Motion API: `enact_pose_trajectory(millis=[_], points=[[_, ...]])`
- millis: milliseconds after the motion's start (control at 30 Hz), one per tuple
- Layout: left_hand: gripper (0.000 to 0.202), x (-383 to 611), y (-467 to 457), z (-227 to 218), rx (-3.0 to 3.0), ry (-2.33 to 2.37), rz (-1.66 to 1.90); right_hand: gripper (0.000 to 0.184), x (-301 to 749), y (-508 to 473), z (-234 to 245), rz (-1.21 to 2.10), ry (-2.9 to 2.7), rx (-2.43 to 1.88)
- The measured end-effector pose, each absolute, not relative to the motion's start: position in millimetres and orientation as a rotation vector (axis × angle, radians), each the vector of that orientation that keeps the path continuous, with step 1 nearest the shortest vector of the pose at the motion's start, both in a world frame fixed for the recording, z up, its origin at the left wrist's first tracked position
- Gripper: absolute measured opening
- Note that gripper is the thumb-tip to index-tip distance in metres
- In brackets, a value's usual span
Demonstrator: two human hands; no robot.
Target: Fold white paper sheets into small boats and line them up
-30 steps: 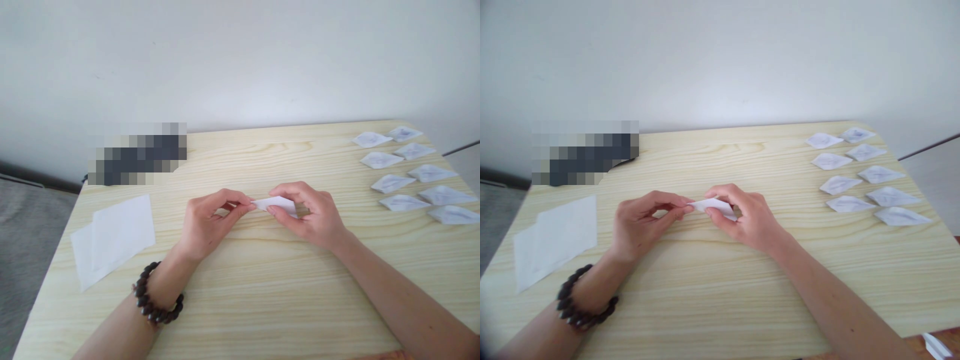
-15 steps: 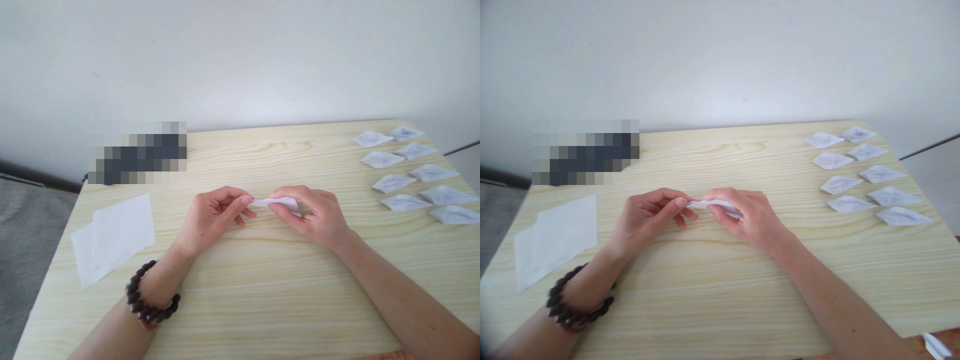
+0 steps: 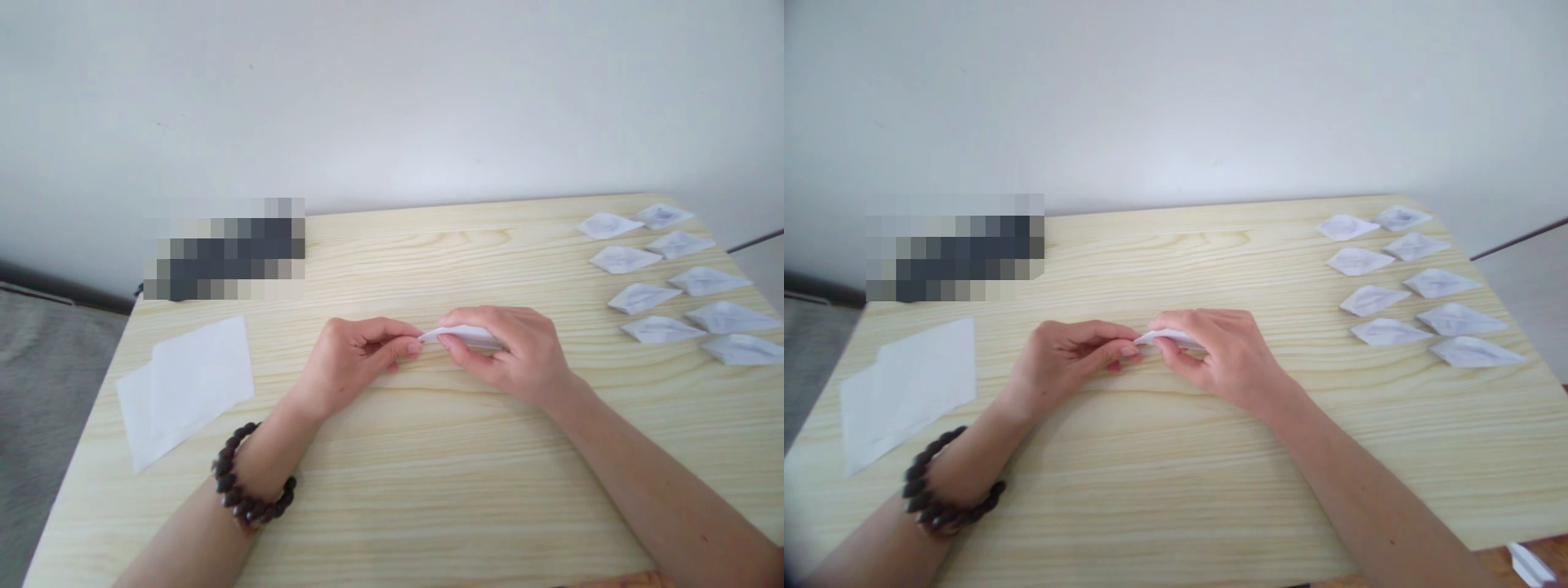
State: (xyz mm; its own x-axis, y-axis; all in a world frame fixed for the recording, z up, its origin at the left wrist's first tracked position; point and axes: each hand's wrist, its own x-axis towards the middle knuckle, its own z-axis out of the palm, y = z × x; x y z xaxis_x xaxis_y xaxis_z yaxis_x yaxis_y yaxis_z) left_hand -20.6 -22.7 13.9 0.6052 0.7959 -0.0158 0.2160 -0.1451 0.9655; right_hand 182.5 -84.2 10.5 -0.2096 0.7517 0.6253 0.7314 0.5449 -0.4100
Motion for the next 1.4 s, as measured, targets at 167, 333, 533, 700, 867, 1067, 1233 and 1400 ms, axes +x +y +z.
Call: enact_pose_trajectory(millis=[167,333,533,700,867,1067,1233,1400], points=[[0.014,-21,-26,13,1.977,0.890,0.663,0.015,182,-85,11,-0.085,-2.033,-1.157],[0.010,-20,-28,14,2.270,0.920,0.756,0.016,179,-86,9,-0.120,-2.057,-1.126],[0.007,-19,-31,14,2.306,0.968,0.797,0.013,176,-85,9,-0.103,-2.007,-1.205],[0.010,-20,-28,13,2.050,0.937,0.826,0.013,175,-86,7,-0.087,-1.931,-1.253],[0.012,-19,-27,13,1.953,0.960,0.773,0.013,175,-88,8,0.088,-1.881,-1.260],[0.024,-19,-23,14,1.485,0.802,0.864,0.010,176,-85,9,0.621,-1.496,-1.343],[0.032,-19,-20,15,1.365,0.695,0.887,0.019,173,-82,7,1.029,-1.115,-1.189],[0.027,-19,-20,18,1.358,0.686,0.823,0.019,167,-85,7,1.190,-1.098,-1.144]])
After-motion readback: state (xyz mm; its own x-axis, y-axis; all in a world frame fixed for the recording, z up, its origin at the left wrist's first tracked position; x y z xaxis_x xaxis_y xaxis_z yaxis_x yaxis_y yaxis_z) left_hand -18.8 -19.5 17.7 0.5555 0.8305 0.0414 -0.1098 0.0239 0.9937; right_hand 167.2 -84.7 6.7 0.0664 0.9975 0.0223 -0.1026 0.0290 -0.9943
